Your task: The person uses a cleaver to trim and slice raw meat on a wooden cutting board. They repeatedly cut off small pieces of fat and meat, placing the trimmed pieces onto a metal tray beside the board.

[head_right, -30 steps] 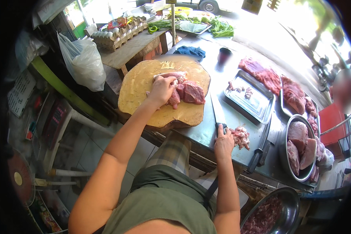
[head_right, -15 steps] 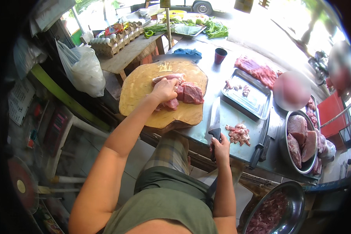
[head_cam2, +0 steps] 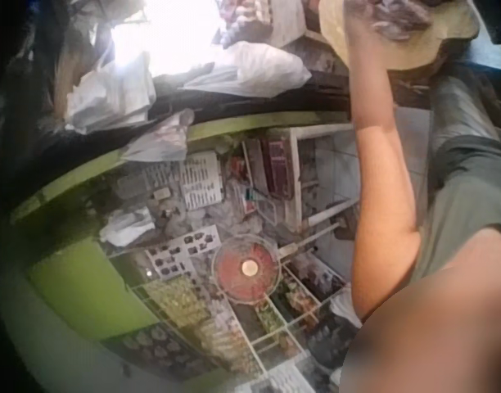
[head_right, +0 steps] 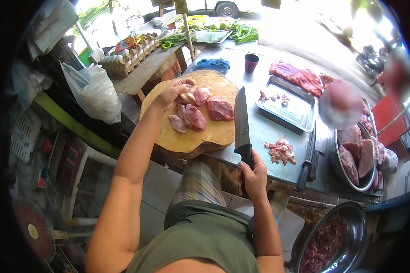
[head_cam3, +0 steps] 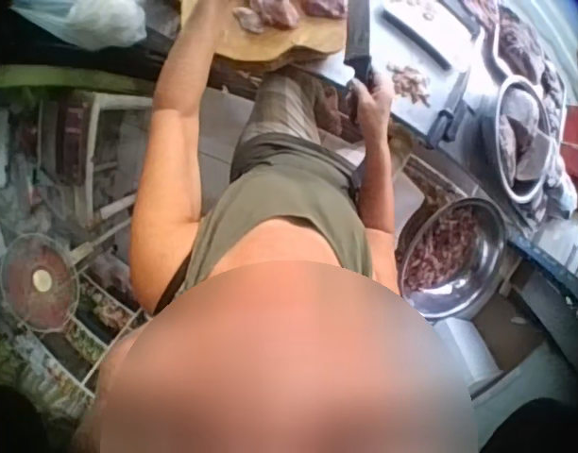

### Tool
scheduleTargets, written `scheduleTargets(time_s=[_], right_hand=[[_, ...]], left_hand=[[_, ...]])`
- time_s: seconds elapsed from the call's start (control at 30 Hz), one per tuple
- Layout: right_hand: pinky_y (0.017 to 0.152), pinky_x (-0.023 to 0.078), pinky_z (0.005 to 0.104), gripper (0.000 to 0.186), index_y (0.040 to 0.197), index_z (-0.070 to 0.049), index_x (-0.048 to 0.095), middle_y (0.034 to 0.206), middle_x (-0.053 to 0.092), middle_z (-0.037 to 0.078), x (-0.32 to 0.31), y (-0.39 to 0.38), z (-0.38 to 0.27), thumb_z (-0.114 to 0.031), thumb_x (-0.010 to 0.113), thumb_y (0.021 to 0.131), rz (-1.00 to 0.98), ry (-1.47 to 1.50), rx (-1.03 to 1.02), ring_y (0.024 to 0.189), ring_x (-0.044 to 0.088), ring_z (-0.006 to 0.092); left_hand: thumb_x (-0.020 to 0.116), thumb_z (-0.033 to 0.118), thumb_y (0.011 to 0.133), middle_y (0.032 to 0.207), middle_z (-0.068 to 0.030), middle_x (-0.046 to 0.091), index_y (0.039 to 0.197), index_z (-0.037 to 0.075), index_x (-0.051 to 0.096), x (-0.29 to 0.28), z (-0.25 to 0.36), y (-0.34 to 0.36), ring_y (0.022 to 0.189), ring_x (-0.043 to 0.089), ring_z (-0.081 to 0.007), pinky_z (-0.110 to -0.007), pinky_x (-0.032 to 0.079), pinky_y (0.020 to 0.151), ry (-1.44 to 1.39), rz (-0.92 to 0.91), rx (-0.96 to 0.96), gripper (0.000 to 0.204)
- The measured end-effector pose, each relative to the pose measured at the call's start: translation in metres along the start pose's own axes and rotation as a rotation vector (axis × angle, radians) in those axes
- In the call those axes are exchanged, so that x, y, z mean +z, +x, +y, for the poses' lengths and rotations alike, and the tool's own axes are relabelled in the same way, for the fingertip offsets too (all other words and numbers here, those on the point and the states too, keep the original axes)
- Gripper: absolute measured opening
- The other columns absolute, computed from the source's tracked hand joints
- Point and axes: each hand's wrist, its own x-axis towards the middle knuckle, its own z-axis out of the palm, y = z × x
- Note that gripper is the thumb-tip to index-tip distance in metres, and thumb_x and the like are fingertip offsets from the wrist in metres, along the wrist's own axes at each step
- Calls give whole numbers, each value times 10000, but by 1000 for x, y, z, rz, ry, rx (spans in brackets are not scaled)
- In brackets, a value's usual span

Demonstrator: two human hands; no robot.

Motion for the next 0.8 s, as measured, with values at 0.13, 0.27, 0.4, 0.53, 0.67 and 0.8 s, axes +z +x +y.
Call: scheduleTargets(time_s=[0.13,0.27,0.4,0.53,0.67,0.8], right_hand=[[572,493,233,483,1407,44,527,878,653,56,15,1,-11,19,579,928,-49,35,25,620,595,98],[560,487,235,511,1435,19,518,874,646,46,25,1,-22,32,574,928,-114,-15,82,626,585,88],[570,494,241,609,1517,-18,456,908,641,42,46,8,-24,33,587,925,-297,-243,33,618,560,79],[1074,443,435,690,1550,30,357,1371,579,339,82,14,-21,-19,638,922,-492,-513,-193,1271,579,455],[1006,470,472,689,1552,6,367,1246,614,348,101,28,-26,-20,628,915,-567,-681,-182,1172,600,489],[951,490,487,658,1544,-21,410,1154,639,335,98,46,-31,-10,607,917,-472,-745,-190,1110,626,476]], left_hand=[[564,20,962,986,-80,668,1159,34,595,9,38,-12,804,733,-169,-316,645,714,26,78,103,199],[605,25,955,1025,-103,668,1167,34,616,-13,52,-49,871,717,-155,-314,650,737,17,103,194,212],[667,30,892,1030,-88,676,1153,-14,631,-54,15,-102,828,684,-144,-285,576,711,587,410,186,268],[705,46,838,966,-120,692,1106,-55,663,-76,-30,-152,827,677,-170,-312,543,692,767,655,224,290],[739,63,817,929,-135,702,1070,-80,690,-69,-43,-181,821,674,-163,-318,540,706,782,722,87,295],[703,39,802,790,-186,686,984,-49,683,-46,-38,-181,749,703,-315,-396,541,697,1102,718,17,203]])
